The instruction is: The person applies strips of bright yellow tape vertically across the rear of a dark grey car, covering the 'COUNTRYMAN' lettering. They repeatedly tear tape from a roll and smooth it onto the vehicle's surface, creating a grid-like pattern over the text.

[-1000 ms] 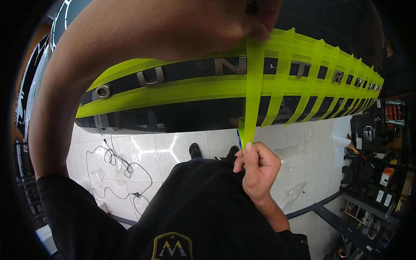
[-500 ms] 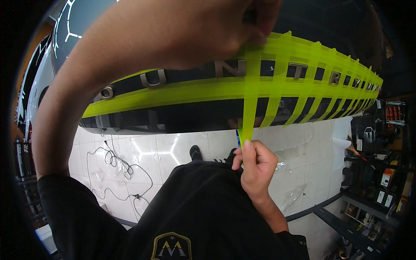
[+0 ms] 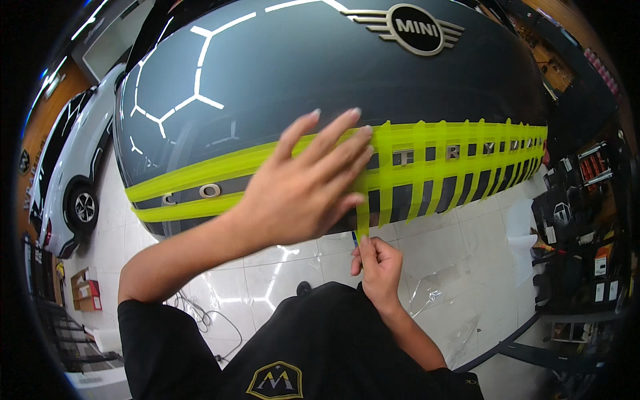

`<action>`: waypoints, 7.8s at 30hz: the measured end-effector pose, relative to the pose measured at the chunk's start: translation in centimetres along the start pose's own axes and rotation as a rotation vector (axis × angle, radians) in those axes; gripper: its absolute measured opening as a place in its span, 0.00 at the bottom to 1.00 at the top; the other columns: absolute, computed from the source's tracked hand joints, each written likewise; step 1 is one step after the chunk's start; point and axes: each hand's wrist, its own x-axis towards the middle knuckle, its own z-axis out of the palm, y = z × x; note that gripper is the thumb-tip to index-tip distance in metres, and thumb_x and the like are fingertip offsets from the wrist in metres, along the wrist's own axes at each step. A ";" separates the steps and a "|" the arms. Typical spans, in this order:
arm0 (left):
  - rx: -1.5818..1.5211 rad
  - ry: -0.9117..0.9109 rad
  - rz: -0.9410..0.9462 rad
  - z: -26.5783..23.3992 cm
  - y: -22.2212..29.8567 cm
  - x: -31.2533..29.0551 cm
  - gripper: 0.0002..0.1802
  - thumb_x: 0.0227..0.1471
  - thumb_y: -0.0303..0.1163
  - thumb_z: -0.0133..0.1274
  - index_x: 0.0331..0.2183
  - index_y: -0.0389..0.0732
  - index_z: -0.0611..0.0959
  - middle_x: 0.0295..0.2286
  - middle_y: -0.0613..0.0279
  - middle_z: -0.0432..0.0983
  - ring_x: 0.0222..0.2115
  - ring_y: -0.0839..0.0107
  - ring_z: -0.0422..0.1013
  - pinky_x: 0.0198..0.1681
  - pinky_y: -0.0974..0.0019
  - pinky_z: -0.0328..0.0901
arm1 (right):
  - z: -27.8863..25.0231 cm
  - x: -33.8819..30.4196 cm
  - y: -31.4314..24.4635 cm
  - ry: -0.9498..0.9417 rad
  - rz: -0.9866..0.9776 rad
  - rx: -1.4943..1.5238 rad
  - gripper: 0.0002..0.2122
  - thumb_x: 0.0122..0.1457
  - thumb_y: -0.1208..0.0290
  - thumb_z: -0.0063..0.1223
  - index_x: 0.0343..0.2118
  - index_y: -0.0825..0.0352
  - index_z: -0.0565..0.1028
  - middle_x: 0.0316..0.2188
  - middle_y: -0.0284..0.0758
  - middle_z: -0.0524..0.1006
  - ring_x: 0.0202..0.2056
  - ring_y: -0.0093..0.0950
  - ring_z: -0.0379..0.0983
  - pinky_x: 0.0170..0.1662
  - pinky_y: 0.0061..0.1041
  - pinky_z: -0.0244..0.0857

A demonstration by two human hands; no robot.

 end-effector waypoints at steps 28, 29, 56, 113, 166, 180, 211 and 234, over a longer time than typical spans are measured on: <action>0.155 -0.161 0.179 4.7 3.9 -5.6 0.46 0.55 0.60 0.57 0.70 0.64 0.62 0.72 0.50 0.46 0.73 0.51 0.43 0.74 0.35 0.38 | 2.1 -0.5 0.4 0.241 -0.107 0.226 0.12 0.70 0.67 0.51 0.35 0.71 0.79 0.21 0.25 0.70 0.24 0.14 0.64 0.28 0.18 0.54; 0.186 -0.154 0.183 4.7 3.9 -5.6 0.46 0.55 0.60 0.57 0.70 0.64 0.62 0.72 0.50 0.46 0.73 0.51 0.43 0.74 0.36 0.38 | 2.4 -0.4 0.3 0.269 -0.111 0.219 0.11 0.70 0.68 0.52 0.36 0.71 0.80 0.20 0.25 0.70 0.24 0.15 0.63 0.28 0.18 0.52; -1.149 -0.039 -0.397 3.9 14.3 -9.7 0.32 0.54 0.31 0.67 0.59 0.37 0.77 0.52 0.45 0.75 0.53 0.49 0.74 0.54 0.58 0.70 | -1.9 -11.3 -1.1 0.018 -0.046 0.049 0.17 0.65 0.81 0.54 0.56 0.77 0.71 0.36 0.36 0.81 0.39 0.22 0.77 0.46 0.25 0.71; -0.349 0.177 -0.208 -7.7 0.7 -5.1 0.10 0.48 0.12 0.60 0.30 0.36 0.77 0.27 0.56 0.71 0.27 0.62 0.72 0.29 0.64 0.65 | 2.7 -6.1 -1.2 0.070 -0.641 -0.182 0.10 0.66 0.71 0.58 0.31 0.73 0.79 0.20 0.35 0.79 0.21 0.25 0.76 0.28 0.23 0.67; -0.050 -0.099 -0.133 -2.6 -4.8 1.4 0.08 0.62 0.29 0.52 0.33 0.37 0.71 0.31 0.53 0.64 0.33 0.58 0.63 0.40 0.55 0.63 | 3.7 -4.7 0.4 0.076 -0.023 -0.221 0.12 0.67 0.72 0.58 0.26 0.72 0.78 0.17 0.34 0.77 0.19 0.23 0.73 0.25 0.26 0.62; -0.023 -0.106 -0.115 -2.3 -5.1 1.4 0.09 0.62 0.30 0.52 0.33 0.38 0.70 0.31 0.54 0.63 0.33 0.60 0.62 0.39 0.56 0.62 | 3.5 -4.5 0.6 0.080 -0.034 -0.223 0.12 0.67 0.72 0.58 0.26 0.71 0.78 0.16 0.33 0.77 0.19 0.22 0.73 0.24 0.25 0.62; 0.145 -0.182 -0.113 0.2 0.4 -7.9 0.40 0.61 0.67 0.47 0.69 0.66 0.64 0.73 0.64 0.46 0.74 0.53 0.38 0.74 0.40 0.30 | 4.2 -3.7 1.8 0.071 -0.076 -0.089 0.18 0.72 0.67 0.52 0.23 0.71 0.75 0.14 0.27 0.71 0.16 0.14 0.65 0.21 0.19 0.55; 0.090 -0.168 -0.061 2.0 3.1 -10.7 0.43 0.54 0.67 0.53 0.69 0.73 0.63 0.73 0.55 0.43 0.74 0.55 0.39 0.74 0.36 0.30 | 7.0 -2.5 2.0 0.237 -0.230 0.372 0.09 0.69 0.72 0.55 0.30 0.67 0.75 0.20 0.25 0.71 0.22 0.13 0.63 0.26 0.16 0.53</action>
